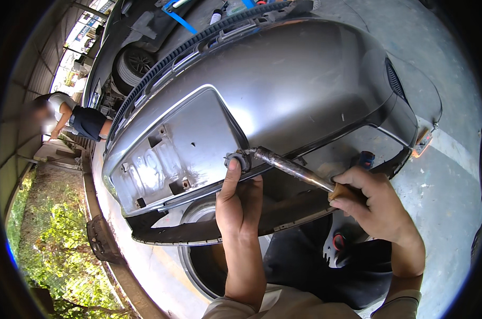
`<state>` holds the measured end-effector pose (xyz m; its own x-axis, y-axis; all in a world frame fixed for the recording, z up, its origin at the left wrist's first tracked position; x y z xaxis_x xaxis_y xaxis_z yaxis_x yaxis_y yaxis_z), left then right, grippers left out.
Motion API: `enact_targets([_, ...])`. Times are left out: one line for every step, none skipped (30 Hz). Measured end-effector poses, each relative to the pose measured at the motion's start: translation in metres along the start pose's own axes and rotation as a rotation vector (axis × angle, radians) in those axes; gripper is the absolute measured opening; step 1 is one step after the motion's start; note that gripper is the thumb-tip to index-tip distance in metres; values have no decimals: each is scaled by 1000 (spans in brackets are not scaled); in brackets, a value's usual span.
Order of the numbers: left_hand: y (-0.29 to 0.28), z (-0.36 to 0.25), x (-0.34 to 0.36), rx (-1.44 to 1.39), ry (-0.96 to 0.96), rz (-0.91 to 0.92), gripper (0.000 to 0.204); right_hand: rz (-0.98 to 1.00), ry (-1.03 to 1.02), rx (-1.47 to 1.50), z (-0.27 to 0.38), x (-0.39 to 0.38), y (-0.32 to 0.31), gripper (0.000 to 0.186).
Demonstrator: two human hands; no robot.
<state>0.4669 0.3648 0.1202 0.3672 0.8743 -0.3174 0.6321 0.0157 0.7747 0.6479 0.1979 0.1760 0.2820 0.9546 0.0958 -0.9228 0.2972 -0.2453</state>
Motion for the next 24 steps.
enact_targets([0, 1, 0, -3, 5, -7, 13, 16, 23, 1, -3, 0, -1, 27])
enact_targets([-1, 3, 0, -7, 5, -14, 13, 19, 27, 22, -5, 0, -3, 27])
enact_targets([1, 4, 0, 0, 7, -3, 13, 21, 31, 42, -7, -1, -5, 27])
enact_targets([2, 4, 0, 7, 10, 8, 12, 24, 36, 63, -9, -1, -6, 27])
enact_targets([4, 6, 0, 12, 9, 22, 12, 25, 30, 76, -11, -2, -7, 27])
enact_targets([5, 7, 1, 9, 7, 20, 12, 26, 24, 90, -14, -3, -7, 27])
enact_targets([5, 8, 1, 6, 5, 18, 11, 26, 18, 103, -15, -3, -8, 27])
enact_targets([5, 9, 1, 0, 5, 15, 11, 40, 44, 119, -17, -3, -8, 26])
enact_targets([5, 10, 1, -6, 0, 17, 11, 54, 71, 135, -18, -3, -8, 26])
enact_targets([5, 11, 1, -11, -5, 19, 11, 68, 97, 150, -19, -3, -7, 26])
enact_targets([6, 11, 1, -17, -12, 23, 10, 63, 85, 150, -19, -3, -8, 25])
enact_targets([7, 12, 1, -25, -20, 24, 10, 58, 74, 151, -20, -3, -7, 25])
enact_targets([8, 12, 1, -33, -28, 25, 10, 53, 62, 151, -20, -3, -7, 25])
enact_targets([8, 12, 1, -42, -37, 26, 10, 54, 60, 149, -20, -2, -6, 25])
enact_targets([8, 12, 1, -47, -45, 29, 11, 56, 57, 147, -20, -2, -6, 25])
enact_targets([8, 13, 2, -52, -53, 31, 11, 57, 55, 145, -19, -1, -5, 25])
enact_targets([7, 12, 2, -59, -56, 31, 11, 68, 69, 154, -20, 0, -3, 25])
enact_targets([6, 11, 2, -56, -56, 25, 11, 79, 83, 163, -21, 1, -2, 25])
enact_targets([5, 10, 2, -53, -56, 20, 11, 90, 97, 171, -22, 2, 0, 25])
enact_targets([6, 11, 3, -50, -61, 17, 11, 94, 116, 183, -22, 3, 0, 25])
enact_targets([6, 11, 3, -50, -64, 15, 11, 98, 136, 194, -23, 3, 0, 25])
enact_targets([7, 11, 3, -50, -67, 13, 11, 102, 156, 205, -23, 3, 1, 25])
enact_targets([5, 10, 4, -49, -66, 9, 11, 103, 169, 224, -25, 4, 2, 25])
enact_targets([5, 9, 4, -46, -65, 17, 10, 103, 181, 244, -26, 4, 3, 25])
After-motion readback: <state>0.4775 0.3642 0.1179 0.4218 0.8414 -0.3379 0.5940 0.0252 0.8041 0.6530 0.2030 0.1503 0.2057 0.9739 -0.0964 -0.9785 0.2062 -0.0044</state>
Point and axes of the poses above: each hand's wrist, its own x-axis towards the middle knuckle, its own y-axis out of the palm, z = x × y, the point moved 10 cm from there along x, towards the middle knuckle, and after that the axes turned 5 degrees about x, right-handed, at the moved point
